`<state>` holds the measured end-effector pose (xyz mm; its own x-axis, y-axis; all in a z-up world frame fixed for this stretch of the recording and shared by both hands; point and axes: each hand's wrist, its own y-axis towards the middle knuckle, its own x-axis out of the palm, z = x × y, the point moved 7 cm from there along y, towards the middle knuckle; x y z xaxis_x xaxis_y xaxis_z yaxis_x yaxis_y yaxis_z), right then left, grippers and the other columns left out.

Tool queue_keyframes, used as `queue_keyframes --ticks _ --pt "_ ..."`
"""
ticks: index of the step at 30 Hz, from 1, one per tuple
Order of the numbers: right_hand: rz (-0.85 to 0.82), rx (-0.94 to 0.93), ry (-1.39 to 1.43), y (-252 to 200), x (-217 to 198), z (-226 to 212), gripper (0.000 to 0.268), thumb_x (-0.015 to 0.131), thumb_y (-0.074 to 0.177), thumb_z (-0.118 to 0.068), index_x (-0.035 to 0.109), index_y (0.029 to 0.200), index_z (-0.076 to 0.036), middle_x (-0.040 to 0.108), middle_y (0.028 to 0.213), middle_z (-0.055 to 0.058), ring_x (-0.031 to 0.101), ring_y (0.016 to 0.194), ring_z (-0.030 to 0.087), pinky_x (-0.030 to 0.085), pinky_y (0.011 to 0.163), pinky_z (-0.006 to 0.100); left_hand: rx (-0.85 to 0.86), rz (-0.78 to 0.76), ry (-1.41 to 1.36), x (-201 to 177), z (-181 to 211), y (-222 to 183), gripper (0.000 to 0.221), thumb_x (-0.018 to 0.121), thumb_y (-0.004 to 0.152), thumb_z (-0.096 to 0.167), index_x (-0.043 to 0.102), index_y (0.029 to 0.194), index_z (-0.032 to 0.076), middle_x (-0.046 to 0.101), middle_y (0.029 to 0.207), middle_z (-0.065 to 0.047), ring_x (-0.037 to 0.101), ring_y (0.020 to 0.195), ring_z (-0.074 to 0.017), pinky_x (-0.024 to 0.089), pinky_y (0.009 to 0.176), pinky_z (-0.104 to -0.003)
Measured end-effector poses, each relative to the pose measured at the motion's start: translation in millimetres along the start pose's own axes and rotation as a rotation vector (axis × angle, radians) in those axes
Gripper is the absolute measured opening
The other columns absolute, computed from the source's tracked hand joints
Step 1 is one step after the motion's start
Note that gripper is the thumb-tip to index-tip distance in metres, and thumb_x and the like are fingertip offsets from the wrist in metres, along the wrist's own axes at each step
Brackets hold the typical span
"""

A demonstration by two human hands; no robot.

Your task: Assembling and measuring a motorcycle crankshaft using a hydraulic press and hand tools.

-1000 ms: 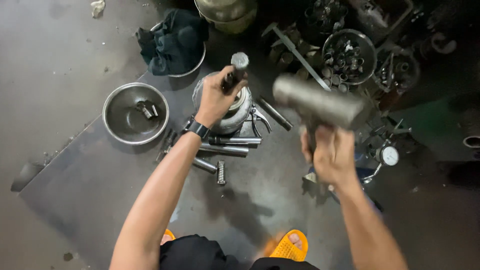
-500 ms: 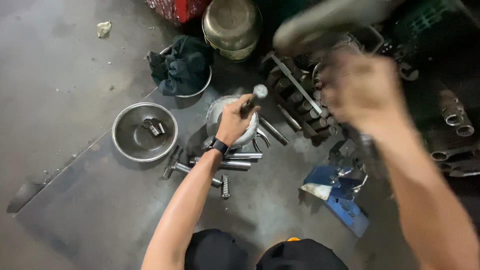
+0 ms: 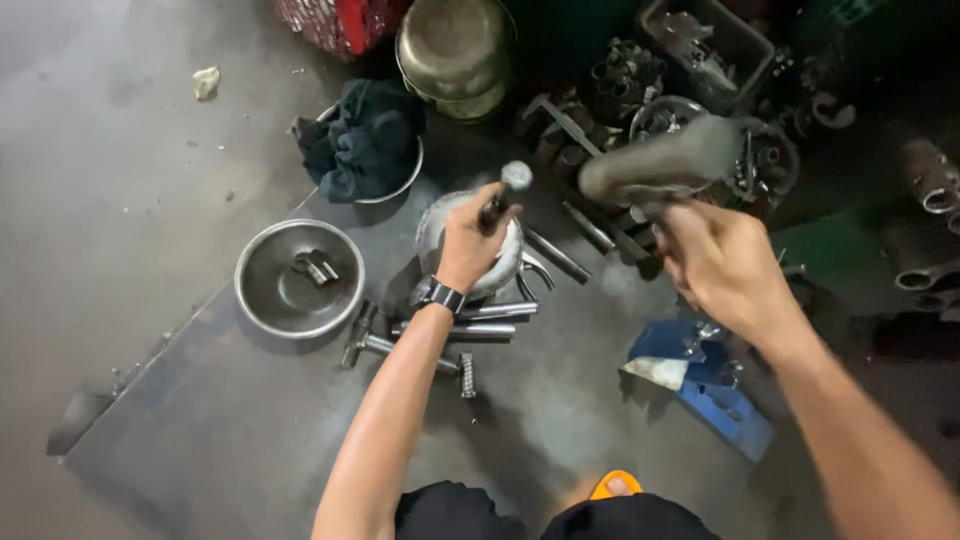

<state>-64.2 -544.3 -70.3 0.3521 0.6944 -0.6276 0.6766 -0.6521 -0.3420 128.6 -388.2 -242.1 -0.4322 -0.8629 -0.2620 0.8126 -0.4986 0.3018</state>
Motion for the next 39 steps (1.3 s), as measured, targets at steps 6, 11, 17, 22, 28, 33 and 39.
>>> queue_keyframes --ticks 6,11,17,22,28,33,39 --pt "0.215 -0.019 0.426 21 61 167 0.033 0.051 0.106 -0.030 0.065 0.092 -0.004 0.061 0.068 0.004 0.057 0.049 0.013 0.046 0.044 0.030 0.109 0.092 -0.144 -7 42 14 0.025 0.080 0.091 0.014 0.074 0.112 0.001 0.078 0.091 -0.009 0.062 0.076 -0.0090 0.052 0.071 -0.027" --pt "0.299 -0.020 0.243 34 155 309 0.030 0.076 0.087 -0.021 0.063 0.100 0.002 0.067 0.076 0.014 0.067 0.063 0.027 0.054 0.058 0.044 0.321 -0.051 -0.169 -41 153 -20 0.030 0.074 0.097 0.002 0.067 0.126 0.003 0.074 0.110 -0.009 0.072 0.094 -0.0175 0.057 0.085 -0.030" --pt "0.484 0.043 -0.123 19 192 334 0.045 0.078 0.082 -0.018 0.057 0.112 0.008 0.069 0.092 0.035 0.067 0.090 0.054 0.052 0.078 0.057 0.503 -0.620 0.423 28 59 -172 0.035 0.061 0.083 0.004 0.067 0.117 0.006 0.059 0.119 -0.017 0.054 0.115 -0.0359 0.045 0.099 -0.046" --pt "0.325 0.365 -0.136 31 174 336 0.049 0.071 0.093 -0.025 0.049 0.125 0.006 0.067 0.098 0.037 0.065 0.099 0.053 0.048 0.088 0.059 0.418 -1.005 0.696 86 -67 -257 0.022 0.059 0.083 0.011 0.071 0.101 0.007 0.058 0.116 -0.014 0.053 0.114 -0.0296 0.044 0.091 -0.041" --pt "0.605 -0.517 -0.127 140 75 235 0.023 0.063 0.098 -0.009 0.059 0.117 0.002 0.061 0.113 0.023 0.058 0.109 0.042 0.048 0.095 0.049 0.337 -0.932 0.782 72 -58 -221 0.030 0.061 0.084 0.009 0.066 0.113 0.002 0.058 0.120 -0.017 0.052 0.119 -0.0326 0.042 0.102 -0.045" --pt "0.554 -0.436 -0.281 246 38 203 0.032 0.069 0.094 -0.010 0.063 0.123 -0.001 0.064 0.112 0.025 0.060 0.104 0.045 0.049 0.088 0.052 0.199 -0.580 0.442 -3 36 -154 0.043 0.067 0.083 0.003 0.064 0.126 0.002 0.061 0.125 -0.017 0.060 0.112 -0.0352 0.051 0.094 -0.043" --pt "0.343 -0.281 -0.646 314 71 214 0.039 0.077 0.084 -0.019 0.066 0.118 -0.003 0.069 0.103 0.024 0.060 0.108 0.045 0.048 0.090 0.056 0.110 -0.193 0.660 -98 40 -126 0.045 0.074 0.086 0.001 0.064 0.130 0.005 0.062 0.129 -0.014 0.062 0.116 -0.0313 0.053 0.097 -0.041"
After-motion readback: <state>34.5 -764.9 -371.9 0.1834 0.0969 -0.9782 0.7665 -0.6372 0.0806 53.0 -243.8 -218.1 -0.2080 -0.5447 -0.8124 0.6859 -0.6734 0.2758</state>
